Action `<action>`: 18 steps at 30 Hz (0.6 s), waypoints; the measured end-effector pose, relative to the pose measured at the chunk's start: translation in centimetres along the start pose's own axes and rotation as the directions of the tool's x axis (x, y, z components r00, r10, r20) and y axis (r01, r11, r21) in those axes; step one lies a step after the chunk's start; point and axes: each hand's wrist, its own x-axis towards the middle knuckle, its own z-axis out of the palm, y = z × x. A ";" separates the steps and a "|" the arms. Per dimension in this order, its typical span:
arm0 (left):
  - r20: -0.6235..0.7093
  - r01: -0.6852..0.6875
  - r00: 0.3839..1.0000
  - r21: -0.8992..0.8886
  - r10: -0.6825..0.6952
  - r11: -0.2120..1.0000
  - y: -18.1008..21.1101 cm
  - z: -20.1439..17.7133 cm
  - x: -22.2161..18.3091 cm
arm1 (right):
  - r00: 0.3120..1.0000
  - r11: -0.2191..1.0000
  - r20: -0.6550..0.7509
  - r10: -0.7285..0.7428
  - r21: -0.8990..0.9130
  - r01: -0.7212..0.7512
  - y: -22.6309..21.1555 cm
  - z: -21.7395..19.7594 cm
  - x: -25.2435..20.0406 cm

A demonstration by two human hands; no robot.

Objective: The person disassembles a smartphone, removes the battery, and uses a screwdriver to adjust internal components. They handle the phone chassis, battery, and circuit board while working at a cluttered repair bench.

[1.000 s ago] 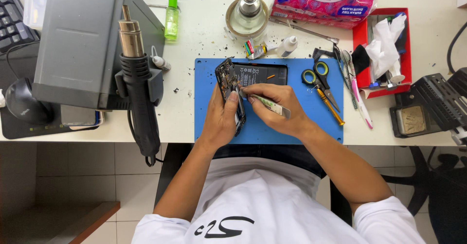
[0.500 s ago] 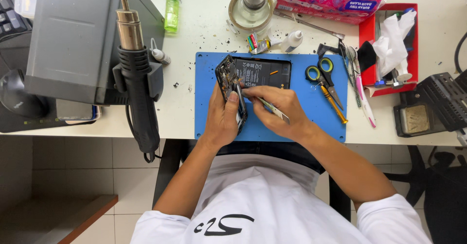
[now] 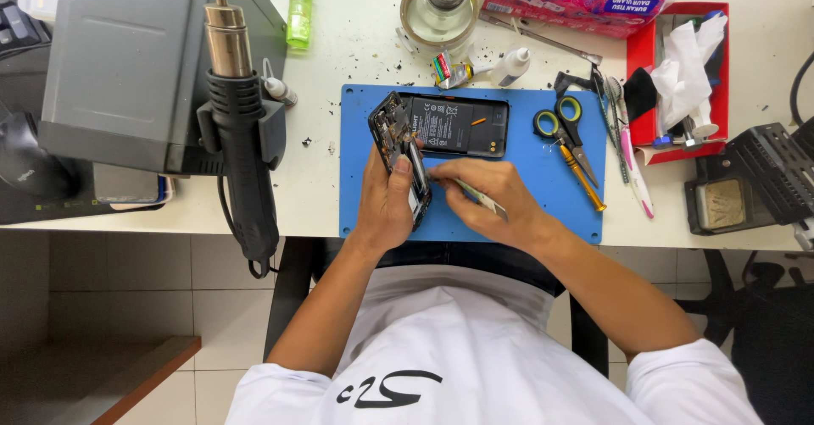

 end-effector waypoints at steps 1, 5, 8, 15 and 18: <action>0.000 -0.002 1.000 0.000 0.002 1.000 0.2 0.0 -0.2 | 1.000 1.000 0.000 -0.001 -0.001 0.001 -0.2 0.1 -0.4; 0.015 0.006 1.000 -0.004 -0.006 1.000 0.8 0.1 0.1 | 1.000 0.998 -0.026 -0.012 -0.063 0.010 0.1 0.2 -0.3; 0.007 0.013 1.000 -0.001 -0.013 1.000 0.1 0.0 -0.1 | 0.997 0.997 -0.067 -0.049 -0.058 0.045 0.3 0.4 1.0; -0.007 0.038 0.999 -0.018 -0.038 0.999 0.4 0.1 0.0 | 1.000 0.997 0.005 0.015 -0.082 -0.014 -0.8 0.3 -0.5; 0.012 0.031 0.999 0.001 -0.031 1.000 1.3 -0.2 -0.2 | 0.997 0.997 -0.068 -0.041 -0.074 0.036 0.0 0.5 0.9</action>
